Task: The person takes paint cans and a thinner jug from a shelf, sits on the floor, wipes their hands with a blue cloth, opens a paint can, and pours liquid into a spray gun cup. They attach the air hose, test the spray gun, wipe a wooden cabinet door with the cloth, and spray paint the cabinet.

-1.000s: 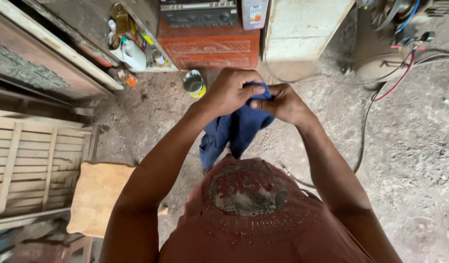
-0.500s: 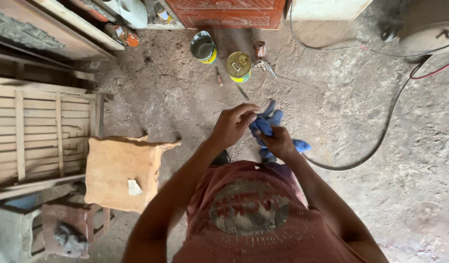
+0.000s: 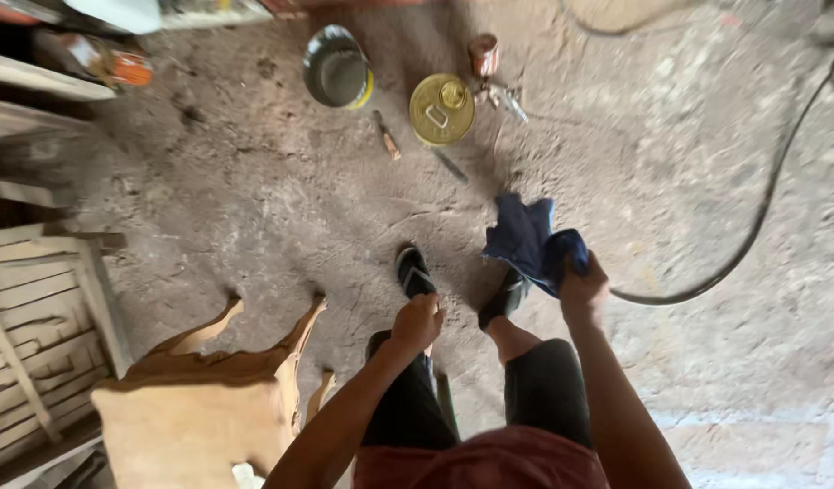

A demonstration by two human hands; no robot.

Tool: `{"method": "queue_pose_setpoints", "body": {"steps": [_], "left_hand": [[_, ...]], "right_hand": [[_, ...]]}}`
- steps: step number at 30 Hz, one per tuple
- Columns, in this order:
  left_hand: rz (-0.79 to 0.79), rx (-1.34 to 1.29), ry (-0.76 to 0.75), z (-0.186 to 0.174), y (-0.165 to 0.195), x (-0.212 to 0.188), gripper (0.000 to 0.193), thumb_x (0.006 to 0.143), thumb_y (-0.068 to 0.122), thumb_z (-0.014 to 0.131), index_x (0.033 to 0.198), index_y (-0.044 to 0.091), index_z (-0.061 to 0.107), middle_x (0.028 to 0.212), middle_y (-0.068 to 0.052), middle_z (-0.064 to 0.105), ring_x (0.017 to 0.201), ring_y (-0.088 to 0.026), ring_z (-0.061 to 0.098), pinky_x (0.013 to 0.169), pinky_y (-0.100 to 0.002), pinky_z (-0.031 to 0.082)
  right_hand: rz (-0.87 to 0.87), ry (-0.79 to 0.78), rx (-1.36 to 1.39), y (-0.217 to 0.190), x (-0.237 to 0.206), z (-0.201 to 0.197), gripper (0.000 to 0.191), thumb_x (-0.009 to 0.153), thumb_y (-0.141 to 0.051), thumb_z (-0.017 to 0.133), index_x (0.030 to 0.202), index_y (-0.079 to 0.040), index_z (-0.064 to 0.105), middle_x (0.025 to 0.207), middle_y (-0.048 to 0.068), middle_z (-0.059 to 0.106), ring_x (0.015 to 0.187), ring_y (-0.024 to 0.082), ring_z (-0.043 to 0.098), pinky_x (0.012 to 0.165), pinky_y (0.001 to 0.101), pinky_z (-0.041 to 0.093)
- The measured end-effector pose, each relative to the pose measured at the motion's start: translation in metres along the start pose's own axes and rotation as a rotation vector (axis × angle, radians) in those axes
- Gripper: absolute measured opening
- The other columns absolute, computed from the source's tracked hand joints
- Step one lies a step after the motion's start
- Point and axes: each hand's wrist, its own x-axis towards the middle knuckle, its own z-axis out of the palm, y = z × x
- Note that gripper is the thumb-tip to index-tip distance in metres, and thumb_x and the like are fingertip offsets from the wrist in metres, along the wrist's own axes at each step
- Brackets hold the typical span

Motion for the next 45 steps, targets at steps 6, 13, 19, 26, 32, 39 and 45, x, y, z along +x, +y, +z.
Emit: {"method": "queue_pose_setpoints", "body": {"steps": [6, 13, 19, 26, 32, 39, 45], "left_hand": [[0.378, 0.479, 0.009, 0.073, -0.038, 0.054, 0.033, 0.097, 0.021, 0.062, 0.122, -0.001, 0.062, 0.113, -0.028, 0.063, 0.11, -0.046, 0.062, 0.091, -0.053, 0.051], [0.476, 0.284, -0.107, 0.104, 0.01, -0.094, 0.037, 0.089, 0.023, 0.069, 0.118, 0.001, 0.064, 0.115, -0.024, 0.064, 0.109, -0.045, 0.06, 0.094, -0.063, 0.044], [0.12, -0.184, 0.256, 0.041, 0.052, -0.085, 0.036, 0.091, 0.016, 0.069, 0.123, 0.0, 0.063, 0.119, -0.025, 0.065, 0.108, -0.044, 0.061, 0.093, -0.052, 0.049], [-0.048, -0.291, 0.727, 0.019, 0.02, 0.0, 0.034, 0.095, 0.018, 0.07, 0.124, 0.002, 0.063, 0.12, -0.022, 0.066, 0.102, -0.037, 0.069, 0.086, -0.045, 0.056], [-0.212, -0.519, 0.939, 0.048, 0.026, -0.042, 0.035, 0.093, 0.016, 0.07, 0.125, 0.003, 0.064, 0.113, -0.019, 0.07, 0.093, -0.032, 0.073, 0.078, -0.043, 0.058], [-0.525, -0.67, 1.227, 0.061, -0.037, -0.111, 0.031, 0.092, 0.009, 0.066, 0.122, 0.003, 0.067, 0.11, -0.021, 0.07, 0.092, -0.037, 0.072, 0.071, -0.042, 0.061], [-0.569, -1.001, 1.282, 0.03, -0.113, -0.174, 0.031, 0.09, 0.008, 0.065, 0.121, 0.003, 0.064, 0.113, -0.02, 0.069, 0.088, -0.033, 0.075, 0.071, -0.041, 0.062]], "right_hand": [[-0.037, -0.118, -0.089, 0.059, 0.028, 0.103, 0.02, 0.099, -0.021, 0.069, 0.103, -0.002, 0.072, 0.068, 0.02, 0.061, 0.062, 0.016, 0.048, 0.056, 0.0388, 0.046], [0.11, 0.022, 0.078, 0.032, -0.095, 0.066, 0.027, 0.1, -0.014, 0.066, 0.121, 0.002, 0.07, 0.1, 0.017, 0.076, 0.088, 0.017, 0.071, 0.076, 0.0333, 0.057], [-0.223, -0.226, 0.098, 0.01, -0.093, 0.032, 0.043, 0.086, 0.005, 0.05, 0.123, -0.001, 0.071, 0.106, 0.019, 0.076, 0.102, 0.02, 0.074, 0.091, 0.0312, 0.056], [-0.186, -0.561, -0.007, 0.027, -0.012, 0.061, 0.033, 0.093, 0.003, 0.052, 0.12, -0.002, 0.07, 0.099, 0.019, 0.077, 0.095, 0.023, 0.074, 0.083, 0.0334, 0.056], [-0.32, -0.884, -0.251, -0.039, -0.033, 0.072, 0.032, 0.086, -0.005, 0.067, 0.117, -0.008, 0.07, 0.084, 0.017, 0.072, 0.08, 0.016, 0.069, 0.069, 0.0336, 0.054], [-0.522, -1.086, -0.231, -0.119, -0.09, 0.124, 0.02, 0.097, -0.016, 0.068, 0.114, -0.008, 0.072, 0.082, 0.004, 0.071, 0.076, 0.008, 0.062, 0.068, 0.0261, 0.051], [-0.628, -1.117, -0.454, -0.167, -0.159, 0.22, 0.019, 0.102, -0.021, 0.069, 0.109, -0.004, 0.072, 0.079, 0.007, 0.067, 0.073, 0.011, 0.055, 0.067, 0.0287, 0.049]]}}
